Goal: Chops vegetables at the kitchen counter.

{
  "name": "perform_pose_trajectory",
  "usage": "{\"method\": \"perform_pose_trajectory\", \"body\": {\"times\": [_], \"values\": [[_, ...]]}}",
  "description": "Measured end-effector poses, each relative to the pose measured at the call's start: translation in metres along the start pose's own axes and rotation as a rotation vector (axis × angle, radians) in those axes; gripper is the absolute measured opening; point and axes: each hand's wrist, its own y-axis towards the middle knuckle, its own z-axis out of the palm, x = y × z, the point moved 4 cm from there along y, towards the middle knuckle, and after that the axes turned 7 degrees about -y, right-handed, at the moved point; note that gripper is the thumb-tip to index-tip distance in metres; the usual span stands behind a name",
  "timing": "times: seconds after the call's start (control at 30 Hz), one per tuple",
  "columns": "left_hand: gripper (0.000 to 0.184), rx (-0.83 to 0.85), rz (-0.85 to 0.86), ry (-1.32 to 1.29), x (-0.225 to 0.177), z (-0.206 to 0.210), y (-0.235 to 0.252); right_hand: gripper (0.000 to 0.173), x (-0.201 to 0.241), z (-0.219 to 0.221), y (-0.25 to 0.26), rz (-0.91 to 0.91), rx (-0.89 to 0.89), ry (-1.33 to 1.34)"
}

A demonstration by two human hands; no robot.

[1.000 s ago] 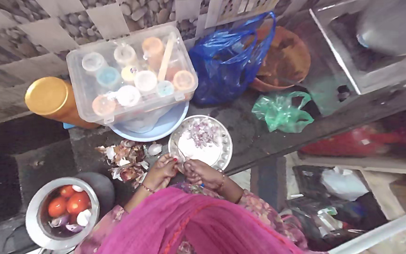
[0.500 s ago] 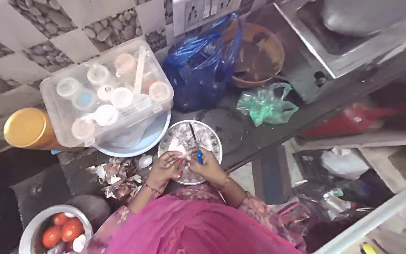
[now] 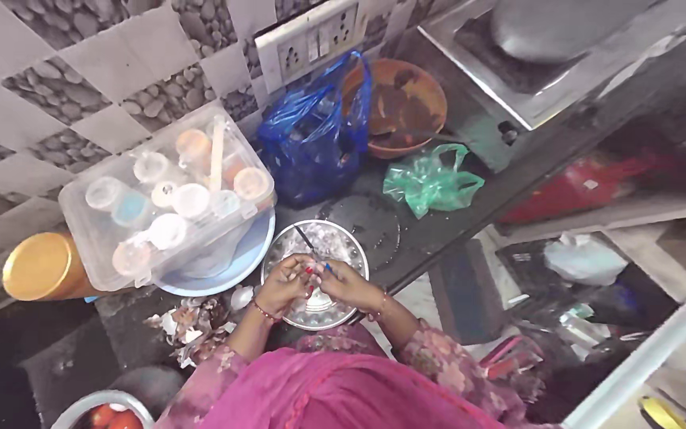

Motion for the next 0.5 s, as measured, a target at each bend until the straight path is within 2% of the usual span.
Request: {"method": "perform_pose_trajectory", "body": {"times": [0.27,0.5], "values": [[0.027,-0.111,-0.106,0.112,0.005,-0.003,0.010,0.025,-0.019,-0.003,0.010,0.024,-0.090,-0.073],[0.030,-0.166,-0.063,0.057,0.016,-0.007,0.013,0.026,-0.027,-0.006,0.013,0.067,-0.159,-0.158]]}}
